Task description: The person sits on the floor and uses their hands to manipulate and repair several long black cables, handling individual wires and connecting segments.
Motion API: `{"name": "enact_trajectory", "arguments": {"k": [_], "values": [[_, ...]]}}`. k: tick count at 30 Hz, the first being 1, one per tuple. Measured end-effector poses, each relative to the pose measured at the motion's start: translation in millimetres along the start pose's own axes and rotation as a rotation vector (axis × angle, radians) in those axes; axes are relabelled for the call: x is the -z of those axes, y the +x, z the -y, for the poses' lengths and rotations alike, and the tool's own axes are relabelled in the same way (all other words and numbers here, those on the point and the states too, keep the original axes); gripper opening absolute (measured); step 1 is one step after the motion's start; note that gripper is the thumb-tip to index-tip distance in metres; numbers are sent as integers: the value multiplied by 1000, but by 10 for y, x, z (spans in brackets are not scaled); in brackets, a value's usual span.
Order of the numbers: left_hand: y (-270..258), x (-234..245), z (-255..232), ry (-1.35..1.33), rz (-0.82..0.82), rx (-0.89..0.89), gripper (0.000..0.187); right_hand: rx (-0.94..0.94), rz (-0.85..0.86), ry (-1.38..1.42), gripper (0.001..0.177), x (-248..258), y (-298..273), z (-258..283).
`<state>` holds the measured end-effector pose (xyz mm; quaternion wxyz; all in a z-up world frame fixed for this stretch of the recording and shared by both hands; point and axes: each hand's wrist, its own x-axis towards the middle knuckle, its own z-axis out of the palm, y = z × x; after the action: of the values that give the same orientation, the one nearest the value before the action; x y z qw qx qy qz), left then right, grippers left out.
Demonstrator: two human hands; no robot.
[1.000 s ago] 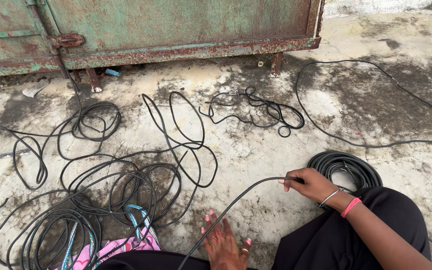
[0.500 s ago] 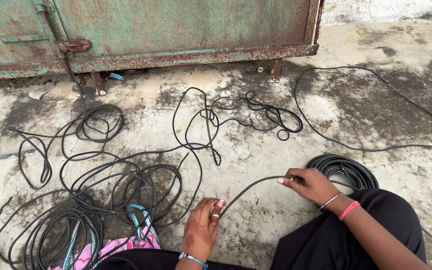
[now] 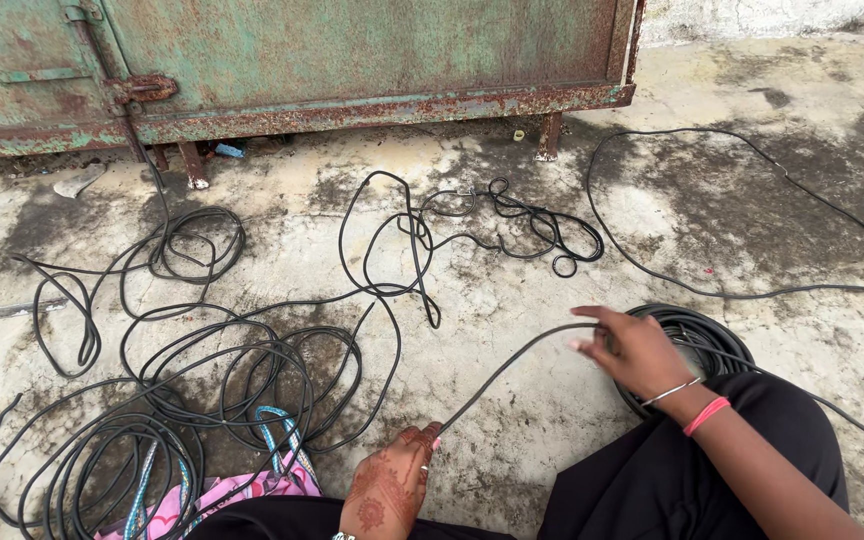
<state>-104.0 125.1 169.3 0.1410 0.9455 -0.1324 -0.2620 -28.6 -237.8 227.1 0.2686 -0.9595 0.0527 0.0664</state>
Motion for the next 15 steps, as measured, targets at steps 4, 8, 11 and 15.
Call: {"name": "enact_trajectory", "arguments": {"k": [4, 8, 11, 15], "values": [[58, -80, -43, 136, -143, -300, 66, 623, 47, -255, 34, -265, -268, 212], [83, 97, 381, 276, -314, -572, 53, 825, 285, -285, 35, -276, -708, 273], [200, 236, 192, 1511, -307, -716, 53, 808, 359, -402, 47, 0, -606, 271], [151, 447, -25, 3389, -104, -608, 61, 670, 204, -694, 67, 498, -238, 98]]}}
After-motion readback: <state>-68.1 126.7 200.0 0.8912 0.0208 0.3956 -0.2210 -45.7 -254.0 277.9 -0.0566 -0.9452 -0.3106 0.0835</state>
